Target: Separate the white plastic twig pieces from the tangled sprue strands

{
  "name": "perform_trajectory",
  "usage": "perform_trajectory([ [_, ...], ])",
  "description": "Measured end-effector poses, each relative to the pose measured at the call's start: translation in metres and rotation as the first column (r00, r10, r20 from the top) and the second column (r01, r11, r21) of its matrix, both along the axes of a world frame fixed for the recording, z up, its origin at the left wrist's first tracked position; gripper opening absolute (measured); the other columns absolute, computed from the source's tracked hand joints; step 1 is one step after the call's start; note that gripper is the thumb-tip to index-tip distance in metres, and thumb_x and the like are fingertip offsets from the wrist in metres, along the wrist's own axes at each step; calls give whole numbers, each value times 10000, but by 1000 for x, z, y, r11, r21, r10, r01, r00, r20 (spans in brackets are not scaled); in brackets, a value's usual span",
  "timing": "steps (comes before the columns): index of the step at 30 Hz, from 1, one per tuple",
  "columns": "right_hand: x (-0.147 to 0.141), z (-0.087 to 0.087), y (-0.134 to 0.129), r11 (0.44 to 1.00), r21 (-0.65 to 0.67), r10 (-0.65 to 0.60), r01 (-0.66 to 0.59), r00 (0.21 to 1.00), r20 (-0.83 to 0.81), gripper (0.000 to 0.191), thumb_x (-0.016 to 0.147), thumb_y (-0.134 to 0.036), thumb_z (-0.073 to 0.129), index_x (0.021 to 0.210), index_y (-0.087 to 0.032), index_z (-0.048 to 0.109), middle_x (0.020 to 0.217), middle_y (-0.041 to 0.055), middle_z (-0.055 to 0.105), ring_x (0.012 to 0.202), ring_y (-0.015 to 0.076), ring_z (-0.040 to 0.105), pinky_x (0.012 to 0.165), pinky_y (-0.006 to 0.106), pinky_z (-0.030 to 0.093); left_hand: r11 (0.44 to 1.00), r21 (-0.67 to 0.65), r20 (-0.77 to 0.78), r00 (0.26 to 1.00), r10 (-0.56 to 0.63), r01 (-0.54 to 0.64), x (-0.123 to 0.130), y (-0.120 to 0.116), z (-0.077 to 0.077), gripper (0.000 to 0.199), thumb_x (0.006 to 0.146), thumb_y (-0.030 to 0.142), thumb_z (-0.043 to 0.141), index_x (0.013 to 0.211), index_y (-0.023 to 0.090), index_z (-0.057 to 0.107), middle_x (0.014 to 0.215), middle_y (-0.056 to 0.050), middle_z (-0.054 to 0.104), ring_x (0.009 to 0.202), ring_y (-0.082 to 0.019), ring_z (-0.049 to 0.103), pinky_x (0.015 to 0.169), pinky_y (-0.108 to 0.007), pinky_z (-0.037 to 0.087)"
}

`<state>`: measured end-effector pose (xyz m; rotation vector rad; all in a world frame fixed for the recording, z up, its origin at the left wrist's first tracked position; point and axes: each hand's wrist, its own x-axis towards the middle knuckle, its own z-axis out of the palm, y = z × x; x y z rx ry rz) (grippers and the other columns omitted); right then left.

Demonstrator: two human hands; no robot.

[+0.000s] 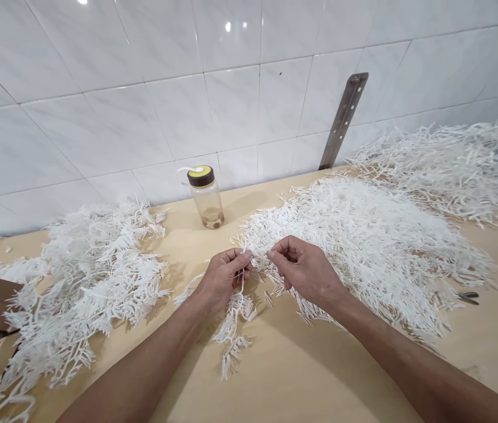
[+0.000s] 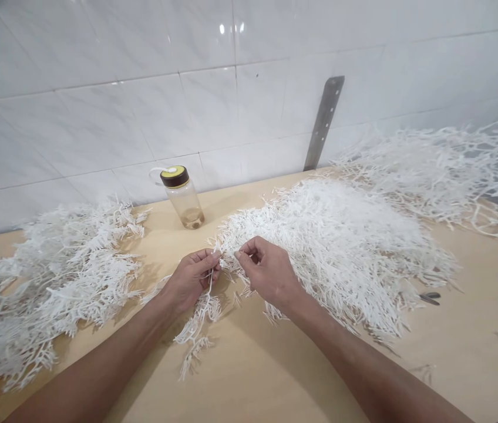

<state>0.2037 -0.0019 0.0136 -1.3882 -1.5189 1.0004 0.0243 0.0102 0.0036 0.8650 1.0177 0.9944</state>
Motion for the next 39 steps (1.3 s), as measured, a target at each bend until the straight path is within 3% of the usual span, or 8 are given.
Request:
perform_trajectory([
  [6, 3, -5, 1, 998, 48, 28, -29, 999, 37, 243, 872, -432, 582, 809, -200, 618, 617, -4, 602, 433, 111, 511, 442, 256, 432, 1000, -12, 16, 999, -28, 28, -3, 2, -2, 357, 667, 414, 828, 653, 144, 594, 628, 2, 570, 506, -66, 478, 459, -201, 300],
  [12, 2, -10, -1, 978, 204, -78, 40, 981, 178, 279, 876, -389, 566, 1054, -192, 649, 795, 65, 675, 590, 160, 576, 530, 296, 464, 999, -11, 27, 999, -43, 43, -3, 2, 1, 372, 636, 414, 851, 662, 151, 590, 633, 9, 573, 522, -68, 480, 498, -205, 330],
  [15, -1, -9, -2, 990, 128, 35, -59, 983, 182, 277, 887, -392, 551, 1026, -200, 694, 774, 54, 686, 626, 170, 592, 578, 307, 477, 999, -7, 18, 999, -51, 51, -1, 0, 3, 375, 645, 429, 842, 671, 155, 588, 635, 14, 576, 513, -65, 470, 513, -210, 338],
  [20, -7, -9, -3, 976, 26, 216, -217, 975, 47, 223, 887, -359, 551, 879, -214, 721, 742, 27, 701, 710, 184, 633, 647, 307, 495, 999, 25, -32, 999, -38, 39, 3, -4, 3, 385, 654, 454, 829, 681, 160, 580, 602, 24, 561, 510, -65, 460, 506, -201, 308],
  [24, -9, -10, -4, 982, -2, 189, -189, 982, -10, 194, 865, -332, 565, 814, -192, 691, 795, 31, 716, 701, 167, 621, 655, 298, 482, 998, 43, -60, 997, -37, 40, 4, -5, 2, 395, 671, 487, 808, 703, 164, 583, 574, 31, 539, 488, -64, 427, 478, -201, 266],
  [34, -13, -10, -4, 991, -46, 123, -124, 992, -16, 171, 818, -328, 607, 821, -177, 685, 697, 7, 666, 584, 126, 539, 548, 256, 411, 998, 48, -103, 994, -33, 38, 6, -6, 2, 450, 643, 550, 803, 686, 161, 580, 561, 32, 521, 465, -59, 391, 456, -204, 238],
  [39, -16, -14, -6, 994, -2, 105, -105, 994, 8, 170, 832, -321, 589, 803, -181, 681, 695, 8, 657, 597, 133, 551, 552, 260, 417, 997, 74, -138, 990, -4, 15, 7, -8, 3, 481, 634, 593, 787, 664, 164, 570, 535, 43, 506, 443, -51, 364, 440, -204, 230],
])
